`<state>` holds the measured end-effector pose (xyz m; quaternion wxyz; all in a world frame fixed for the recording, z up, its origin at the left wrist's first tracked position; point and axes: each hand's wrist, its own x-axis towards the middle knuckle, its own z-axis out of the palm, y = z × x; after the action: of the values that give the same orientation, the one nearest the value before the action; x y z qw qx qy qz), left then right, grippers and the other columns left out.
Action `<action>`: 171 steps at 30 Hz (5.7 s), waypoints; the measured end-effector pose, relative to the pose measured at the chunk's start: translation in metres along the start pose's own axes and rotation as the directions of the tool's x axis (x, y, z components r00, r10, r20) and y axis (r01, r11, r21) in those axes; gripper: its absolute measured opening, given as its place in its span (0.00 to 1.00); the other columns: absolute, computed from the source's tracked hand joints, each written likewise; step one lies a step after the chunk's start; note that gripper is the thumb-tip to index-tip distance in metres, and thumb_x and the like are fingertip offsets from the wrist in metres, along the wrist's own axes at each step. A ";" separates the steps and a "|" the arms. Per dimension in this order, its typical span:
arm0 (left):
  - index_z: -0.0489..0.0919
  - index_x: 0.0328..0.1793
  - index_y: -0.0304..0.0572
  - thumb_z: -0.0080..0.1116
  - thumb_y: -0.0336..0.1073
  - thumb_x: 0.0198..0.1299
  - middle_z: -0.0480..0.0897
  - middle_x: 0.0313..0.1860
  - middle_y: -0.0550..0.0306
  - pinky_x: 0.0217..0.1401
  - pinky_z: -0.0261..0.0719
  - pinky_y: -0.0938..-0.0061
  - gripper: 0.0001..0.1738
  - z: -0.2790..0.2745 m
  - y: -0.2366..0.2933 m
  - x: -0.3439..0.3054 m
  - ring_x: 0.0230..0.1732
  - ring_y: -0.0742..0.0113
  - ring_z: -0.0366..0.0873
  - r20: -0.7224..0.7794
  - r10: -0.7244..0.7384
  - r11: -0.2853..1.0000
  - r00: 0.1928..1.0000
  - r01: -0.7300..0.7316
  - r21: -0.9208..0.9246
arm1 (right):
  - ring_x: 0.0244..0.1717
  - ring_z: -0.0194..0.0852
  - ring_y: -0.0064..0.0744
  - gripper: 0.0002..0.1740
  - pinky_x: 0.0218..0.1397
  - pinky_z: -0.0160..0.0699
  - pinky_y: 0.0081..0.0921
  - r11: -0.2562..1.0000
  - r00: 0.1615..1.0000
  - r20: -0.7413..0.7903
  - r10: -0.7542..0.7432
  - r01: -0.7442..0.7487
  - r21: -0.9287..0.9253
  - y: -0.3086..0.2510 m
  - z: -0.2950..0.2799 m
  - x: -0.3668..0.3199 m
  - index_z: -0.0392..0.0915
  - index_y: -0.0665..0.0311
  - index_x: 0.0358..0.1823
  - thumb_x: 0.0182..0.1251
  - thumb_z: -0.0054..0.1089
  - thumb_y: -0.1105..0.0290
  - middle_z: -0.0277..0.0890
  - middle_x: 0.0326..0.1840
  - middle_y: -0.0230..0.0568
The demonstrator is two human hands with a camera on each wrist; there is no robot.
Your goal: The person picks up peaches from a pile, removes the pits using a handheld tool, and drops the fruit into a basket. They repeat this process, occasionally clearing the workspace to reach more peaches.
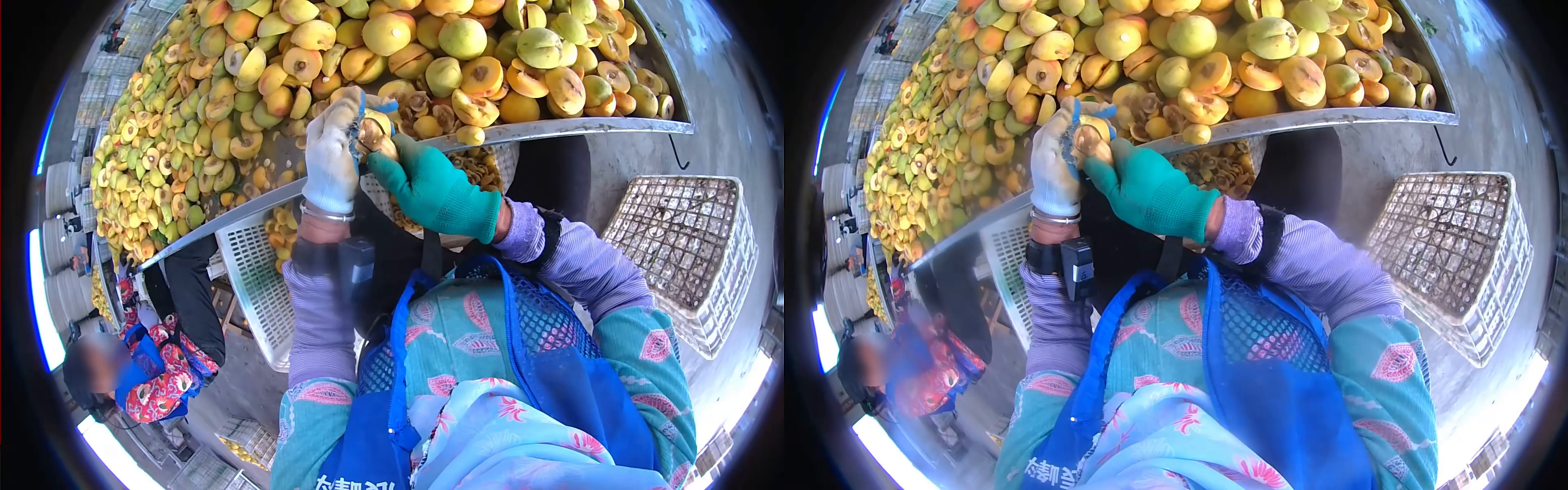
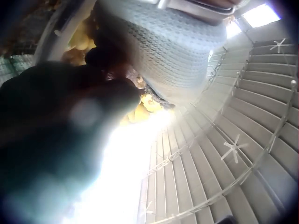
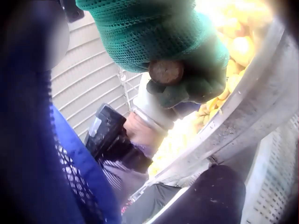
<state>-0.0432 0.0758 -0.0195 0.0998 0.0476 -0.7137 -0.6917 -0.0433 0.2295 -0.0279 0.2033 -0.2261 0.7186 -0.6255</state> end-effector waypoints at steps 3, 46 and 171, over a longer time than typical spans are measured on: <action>0.78 0.50 0.25 0.38 0.41 0.75 0.85 0.44 0.45 0.46 0.82 0.73 0.23 0.004 0.004 0.003 0.42 0.64 0.83 0.027 -0.013 1.000 1.000 0.013 0.013 | 0.38 0.77 0.67 0.24 0.38 0.75 0.50 0.999 0.999 -0.044 0.010 -0.008 0.046 0.005 0.008 -0.004 0.71 0.72 0.47 0.75 0.49 0.52 0.77 0.34 0.66; 0.73 0.49 0.32 0.53 0.32 0.67 0.81 0.44 0.40 0.45 0.88 0.58 0.10 0.018 0.024 0.001 0.43 0.46 0.84 -0.103 -0.126 0.959 0.987 0.095 -0.266 | 0.38 0.80 0.44 0.27 0.43 0.76 0.41 0.965 0.997 0.050 0.063 -0.074 0.253 0.005 0.003 -0.002 0.74 0.73 0.48 0.76 0.47 0.50 0.79 0.33 0.55; 0.78 0.41 0.37 0.50 0.49 0.72 0.80 0.30 0.49 0.37 0.82 0.61 0.20 0.029 -0.018 0.011 0.33 0.52 0.82 0.247 -0.338 0.776 0.908 0.417 -0.473 | 0.11 0.53 0.18 0.24 0.20 0.61 0.22 0.365 0.798 0.509 0.324 -0.602 0.711 -0.016 -0.013 -0.019 0.68 0.52 0.35 0.78 0.38 0.41 0.59 0.18 0.21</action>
<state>-0.0616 0.1014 -0.0369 -0.0854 0.1102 -0.4830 -0.8645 -0.0338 0.2494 -0.0104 0.5558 0.0301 0.3156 -0.7685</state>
